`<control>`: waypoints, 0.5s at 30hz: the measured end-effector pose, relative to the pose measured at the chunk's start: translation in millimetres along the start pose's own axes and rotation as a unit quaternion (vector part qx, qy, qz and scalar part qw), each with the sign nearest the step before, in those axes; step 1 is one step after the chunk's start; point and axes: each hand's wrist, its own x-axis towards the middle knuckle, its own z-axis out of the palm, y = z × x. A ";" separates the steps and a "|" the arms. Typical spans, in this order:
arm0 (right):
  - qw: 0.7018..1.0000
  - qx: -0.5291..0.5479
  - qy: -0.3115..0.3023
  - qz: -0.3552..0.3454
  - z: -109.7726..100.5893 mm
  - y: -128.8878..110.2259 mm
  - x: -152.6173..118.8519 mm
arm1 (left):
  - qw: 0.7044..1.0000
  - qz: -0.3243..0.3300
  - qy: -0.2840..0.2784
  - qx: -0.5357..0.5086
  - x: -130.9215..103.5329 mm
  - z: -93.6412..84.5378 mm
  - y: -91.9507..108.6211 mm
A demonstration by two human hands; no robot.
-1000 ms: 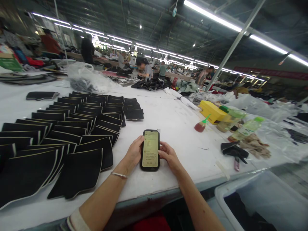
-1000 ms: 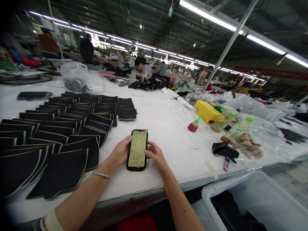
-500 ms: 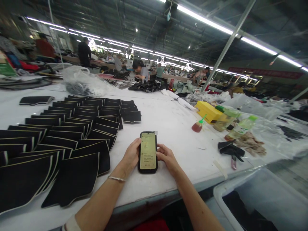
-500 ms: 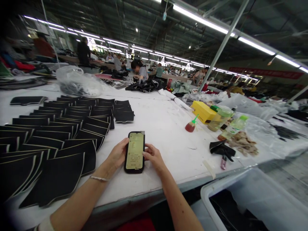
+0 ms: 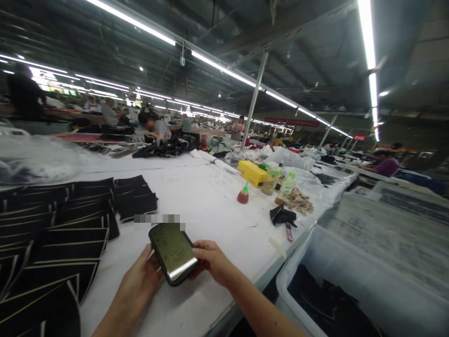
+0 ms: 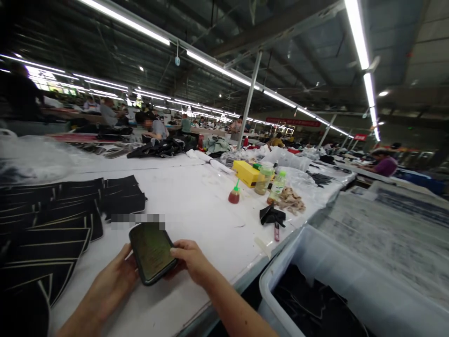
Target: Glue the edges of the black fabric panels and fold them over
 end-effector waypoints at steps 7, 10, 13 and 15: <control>0.994 -0.014 0.065 -0.092 -59.9 -93.9 -13.1 | 0.988 -0.011 -0.026 0.151 -6.5 3.9 -14.3; 0.982 -0.019 0.124 -0.143 -91.3 -145.2 -12.0 | 0.984 -0.003 -0.001 0.181 -1.5 1.0 -24.0; 0.967 -0.022 0.189 -0.172 -128.0 -197.7 -0.7 | 0.979 -0.001 0.006 0.204 2.6 -3.3 -30.5; 0.950 -0.015 0.245 -0.192 -156.7 -229.8 12.7 | 0.976 -0.002 0.005 0.217 4.1 -6.2 -33.2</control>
